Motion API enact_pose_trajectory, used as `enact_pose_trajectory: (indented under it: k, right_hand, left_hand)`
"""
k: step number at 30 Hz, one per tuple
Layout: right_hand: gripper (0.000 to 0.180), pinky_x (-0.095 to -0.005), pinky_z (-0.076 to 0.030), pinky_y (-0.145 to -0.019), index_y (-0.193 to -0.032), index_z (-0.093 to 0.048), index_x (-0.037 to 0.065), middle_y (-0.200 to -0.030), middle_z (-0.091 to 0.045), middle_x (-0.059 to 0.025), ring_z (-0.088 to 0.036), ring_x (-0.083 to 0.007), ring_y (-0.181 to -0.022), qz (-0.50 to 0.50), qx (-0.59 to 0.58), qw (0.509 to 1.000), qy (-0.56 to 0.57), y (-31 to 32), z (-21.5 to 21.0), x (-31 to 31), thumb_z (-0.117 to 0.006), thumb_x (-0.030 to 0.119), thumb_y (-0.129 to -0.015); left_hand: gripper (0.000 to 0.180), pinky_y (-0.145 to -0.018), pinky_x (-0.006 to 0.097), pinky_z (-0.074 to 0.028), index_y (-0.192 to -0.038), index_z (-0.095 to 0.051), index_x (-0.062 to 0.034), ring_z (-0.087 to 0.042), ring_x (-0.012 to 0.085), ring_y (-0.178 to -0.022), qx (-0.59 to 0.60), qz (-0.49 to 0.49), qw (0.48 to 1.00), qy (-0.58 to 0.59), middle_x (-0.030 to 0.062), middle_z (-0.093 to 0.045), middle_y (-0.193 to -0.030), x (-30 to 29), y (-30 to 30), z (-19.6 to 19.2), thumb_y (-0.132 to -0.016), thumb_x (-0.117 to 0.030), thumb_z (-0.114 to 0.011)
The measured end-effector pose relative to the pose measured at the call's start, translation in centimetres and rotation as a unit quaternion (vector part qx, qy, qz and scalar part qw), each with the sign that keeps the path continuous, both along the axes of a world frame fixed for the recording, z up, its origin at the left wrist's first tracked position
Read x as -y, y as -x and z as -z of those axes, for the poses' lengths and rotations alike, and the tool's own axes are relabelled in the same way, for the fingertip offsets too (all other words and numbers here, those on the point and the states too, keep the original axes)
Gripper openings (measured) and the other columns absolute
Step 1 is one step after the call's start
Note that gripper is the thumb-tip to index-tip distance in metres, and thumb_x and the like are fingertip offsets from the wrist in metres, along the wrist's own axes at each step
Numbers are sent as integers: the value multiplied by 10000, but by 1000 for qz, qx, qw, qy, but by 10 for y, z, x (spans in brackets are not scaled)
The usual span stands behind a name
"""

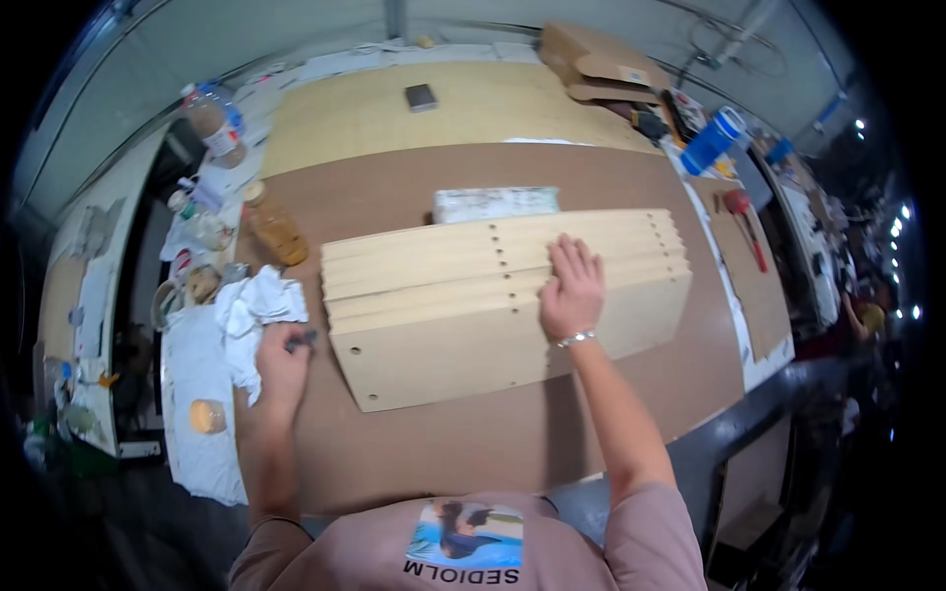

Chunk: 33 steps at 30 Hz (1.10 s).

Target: The person wipes a wooden panel with a cloth, fetches a stack of panels from a pallet, and places them on the workbench. The person scrapes the edges of the panels with a small blade, then pours liquid from a bottle onto a cloth to wipe down the panels.

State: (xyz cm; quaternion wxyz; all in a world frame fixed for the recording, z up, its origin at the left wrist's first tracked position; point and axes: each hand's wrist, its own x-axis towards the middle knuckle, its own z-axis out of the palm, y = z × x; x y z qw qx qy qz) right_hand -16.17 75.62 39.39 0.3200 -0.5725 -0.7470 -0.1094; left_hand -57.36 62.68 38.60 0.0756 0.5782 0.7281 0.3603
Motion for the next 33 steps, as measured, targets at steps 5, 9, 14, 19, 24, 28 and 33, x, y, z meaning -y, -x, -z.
enact_pose_trajectory:
  k: [5, 9, 14, 19, 24, 28, 33]
  right_hand:
    - [462, -503, -290, -1100, -1219, -618, 96, -1352, -562, -88, -470, -317, -1292, -13, 1, 1000, 0, -2, -1, 1, -459, 96, -785]
    - [464, -502, -291, -1101, -1223, -617, 98, -1361, -556, -83, -467, -312, -1296, -20, -1, 1000, -4, 0, -1, 0, -459, 96, -787]
    - [463, -502, -295, -1099, -1221, -617, 99, -1364, -554, -82, -473, -316, -1286, -16, 5, 1000, -4, 0, 5, 1, -463, 92, -784]
    - [447, -516, -305, -1087, -1217, -617, 98, -1355, -559, -84, -486, -324, -1260, -24, 0, 999, -25, -2, 1, 4, -481, 105, -791]
    - [428, -535, -308, -1077, -1186, -618, 89, -1334, -561, -99, -485, -338, -1234, -18, 6, 999, -34, -8, 3, 2, -508, 122, -774]
    - [577, -522, -253, -1108, -1280, -532, 56, -1446, -418, -186, -377, -362, -1324, -101, -88, 991, 27, 3, -4, 14, -634, 209, -733]
    - [566, -445, -379, -974, -1254, -576, 40, -1121, -619, -152, -529, -286, -1090, -590, -190, 716, 321, 74, -102, 152, -719, 362, -812]
  left_hand:
    - [125, -764, 399, -477, -858, -676, -42, -596, 321, -849, -39, 130, 988, 73, 128, -621, -848, 40, 16, 3, -754, -100, -714]
    - [237, -823, 403, -465, -889, -693, -21, -582, 301, -951, -59, -161, 983, -62, 111, -631, -963, 12, 86, 11, -758, -204, -769]
    - [206, -810, 402, -463, -943, -676, -39, -585, 285, -911, -196, -307, 931, 22, 102, -627, -943, 0, 109, 16, -772, -138, -734]
    - [218, -794, 335, -474, -1037, -637, -28, -605, 223, -847, -60, -147, 976, -147, 92, -622, -900, 28, 85, -30, -859, -149, -666]
    - [163, -769, 273, -479, -1008, -523, 5, -596, 124, -852, 458, 27, 838, -295, 67, -609, -901, 85, -22, -136, -992, -153, -487]
    - [175, -729, 265, -505, -1017, -498, -2, -619, 133, -802, 527, 97, 816, -216, 91, -625, -907, 118, -89, -163, -993, -174, -477]
    - [106, -702, 228, -479, -992, -570, 35, -594, 100, -779, 589, 134, 794, -72, 66, -631, -888, 148, -147, -159, -930, -46, -541]
